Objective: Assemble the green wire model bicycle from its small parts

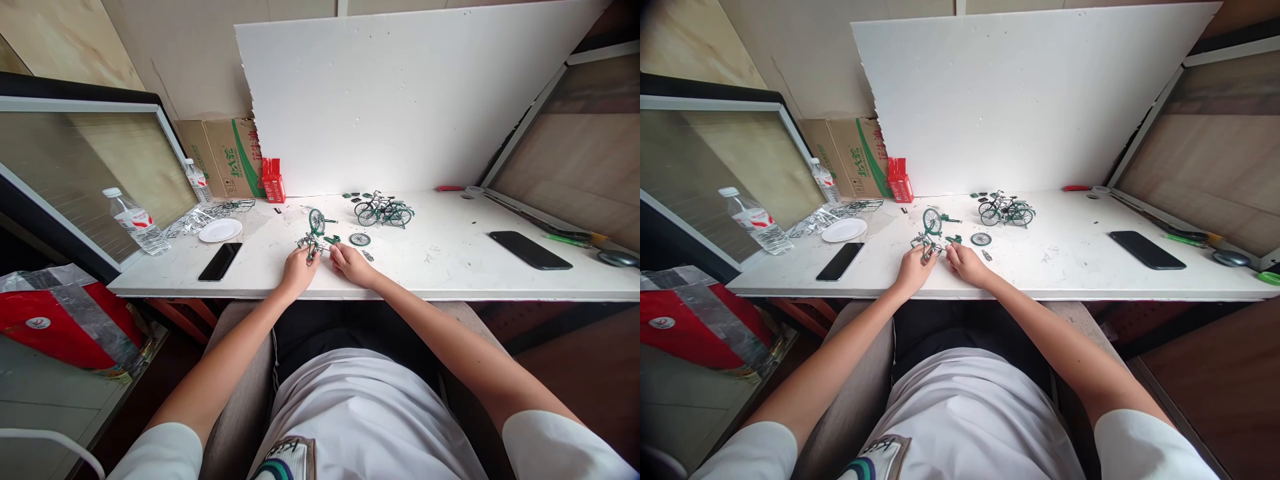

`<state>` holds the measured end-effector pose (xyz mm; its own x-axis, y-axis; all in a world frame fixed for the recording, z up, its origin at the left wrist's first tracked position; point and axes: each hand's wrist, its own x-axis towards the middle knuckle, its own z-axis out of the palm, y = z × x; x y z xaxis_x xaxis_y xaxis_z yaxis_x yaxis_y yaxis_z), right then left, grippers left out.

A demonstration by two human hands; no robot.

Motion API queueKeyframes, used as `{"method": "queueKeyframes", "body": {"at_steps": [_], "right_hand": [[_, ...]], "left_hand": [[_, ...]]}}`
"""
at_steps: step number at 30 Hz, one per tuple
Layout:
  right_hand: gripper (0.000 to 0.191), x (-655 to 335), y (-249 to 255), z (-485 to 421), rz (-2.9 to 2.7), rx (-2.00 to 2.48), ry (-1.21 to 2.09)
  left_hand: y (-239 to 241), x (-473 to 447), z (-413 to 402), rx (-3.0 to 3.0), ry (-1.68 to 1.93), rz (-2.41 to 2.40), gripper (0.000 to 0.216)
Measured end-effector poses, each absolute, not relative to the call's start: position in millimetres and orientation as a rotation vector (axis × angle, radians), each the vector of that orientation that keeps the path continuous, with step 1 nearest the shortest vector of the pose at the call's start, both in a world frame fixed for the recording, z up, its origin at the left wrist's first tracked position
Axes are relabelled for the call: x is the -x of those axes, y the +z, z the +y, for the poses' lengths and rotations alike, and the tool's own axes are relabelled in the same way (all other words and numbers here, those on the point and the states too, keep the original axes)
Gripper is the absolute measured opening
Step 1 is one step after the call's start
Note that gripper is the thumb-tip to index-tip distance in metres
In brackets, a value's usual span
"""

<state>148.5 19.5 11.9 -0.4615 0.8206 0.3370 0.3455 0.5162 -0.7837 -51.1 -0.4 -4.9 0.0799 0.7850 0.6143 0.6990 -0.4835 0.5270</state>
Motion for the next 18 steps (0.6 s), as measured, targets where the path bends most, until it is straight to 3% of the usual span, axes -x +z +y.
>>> {"method": "queueKeyframes", "body": {"at_steps": [6, 12, 18], "right_hand": [[0.054, -145.3, 10.2, 20.4, -2.013, 0.962, 0.796], [0.039, -144.9, 5.5, 24.2, -1.935, 1.001, 0.766], [0.035, -144.4, 10.2, 20.8, -1.921, 0.922, 0.716]], "left_hand": [[-3.2, 49.2, -0.6, -2.22, 1.397, 1.537, 0.019], [-7.0, 51.1, 2.5, -2.17, 1.409, 1.512, 0.019], [-7.9, 52.7, 3.4, -2.121, 1.409, 1.511, 0.018]]}}
